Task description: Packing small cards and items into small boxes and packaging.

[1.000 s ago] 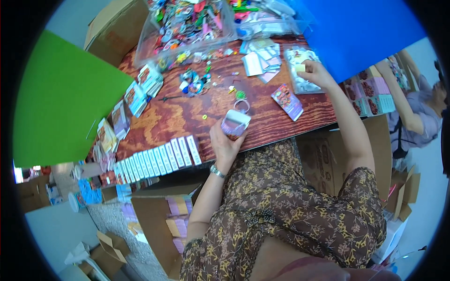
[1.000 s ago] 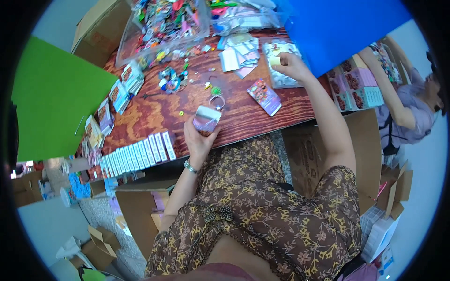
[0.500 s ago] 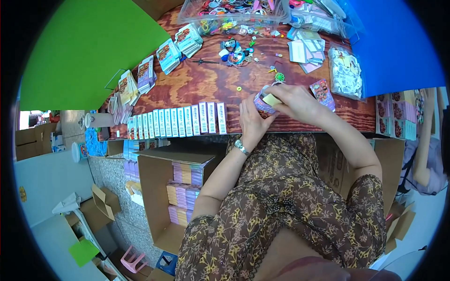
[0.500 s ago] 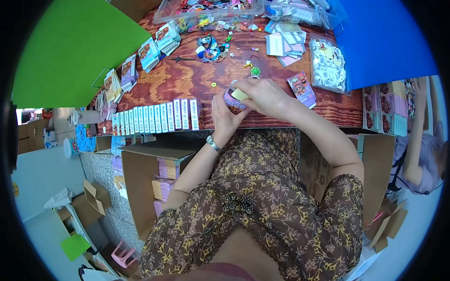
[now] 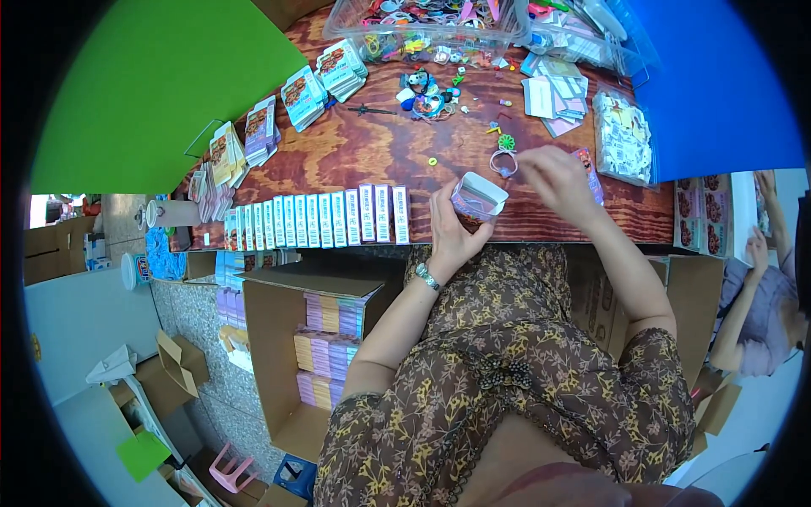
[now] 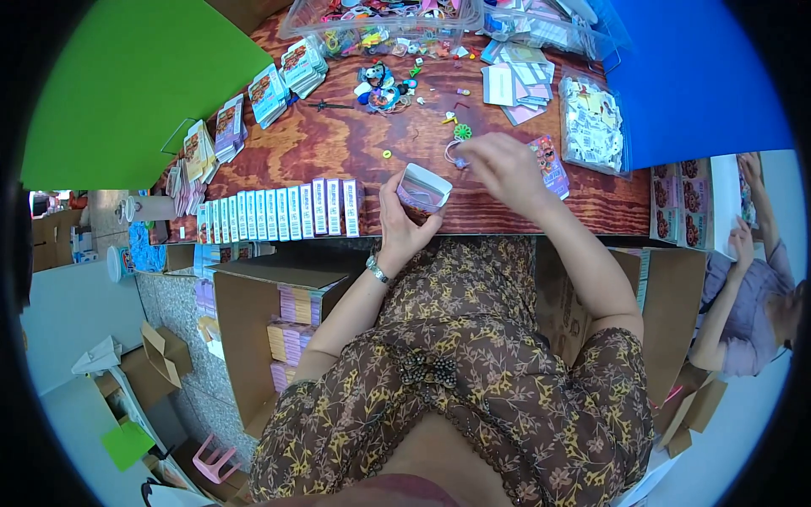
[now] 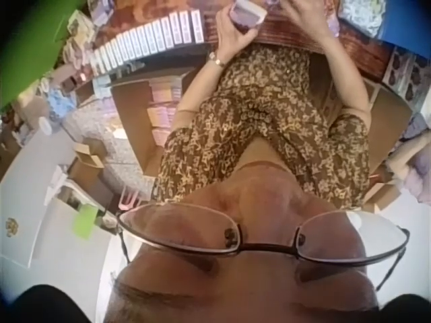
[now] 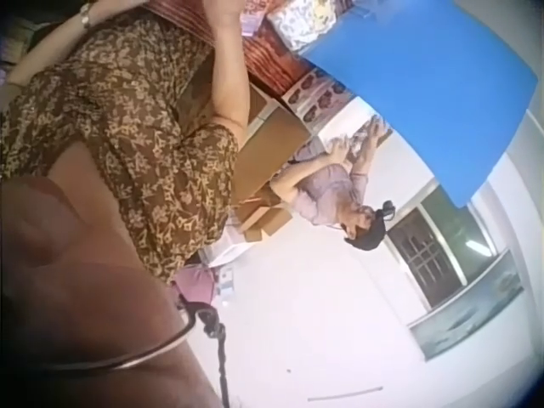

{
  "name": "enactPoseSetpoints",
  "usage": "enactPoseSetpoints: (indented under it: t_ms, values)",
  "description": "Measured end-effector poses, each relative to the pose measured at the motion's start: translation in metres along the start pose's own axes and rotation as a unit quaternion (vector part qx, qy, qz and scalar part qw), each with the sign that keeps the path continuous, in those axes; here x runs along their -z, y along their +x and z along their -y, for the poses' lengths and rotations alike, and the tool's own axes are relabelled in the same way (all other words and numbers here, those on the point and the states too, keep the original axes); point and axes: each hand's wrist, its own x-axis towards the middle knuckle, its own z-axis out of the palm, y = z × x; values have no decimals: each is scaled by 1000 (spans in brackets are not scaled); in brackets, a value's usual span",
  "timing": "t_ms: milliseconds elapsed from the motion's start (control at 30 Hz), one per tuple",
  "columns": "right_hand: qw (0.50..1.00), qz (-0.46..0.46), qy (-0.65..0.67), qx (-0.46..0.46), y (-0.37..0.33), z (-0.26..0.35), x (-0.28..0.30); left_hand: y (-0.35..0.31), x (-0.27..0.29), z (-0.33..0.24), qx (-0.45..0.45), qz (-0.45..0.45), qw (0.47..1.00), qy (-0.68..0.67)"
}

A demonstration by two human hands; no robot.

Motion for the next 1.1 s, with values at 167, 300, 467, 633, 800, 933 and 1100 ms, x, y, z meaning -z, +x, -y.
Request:
enactPoseSetpoints:
  t_ms: [167,300,467,633,800,933,1100]
  values:
    - [977,66,-40,-198,-7,-56,-23,-11,-8,-8,45,10,998,-33]
    - [974,74,-64,-203,1,-64,-35,-6,-5,-4,42,9,999,-12]
    - [987,40,143,-67,1,0,-34,4,6,1,116,-64,990,-40]
    - [996,-69,42,-33,-35,19,-64,7,-7,-6,97,-75,992,18]
    - [981,-65,127,-131,-64,12,-76,-11,-23,2,76,-56,995,-39]
    - [977,-75,160,-121,-62,13,-81,-13,-24,7,74,-66,995,-33]
    - [987,-79,112,-85,-53,11,-75,-8,-22,2,42,-75,996,-28]
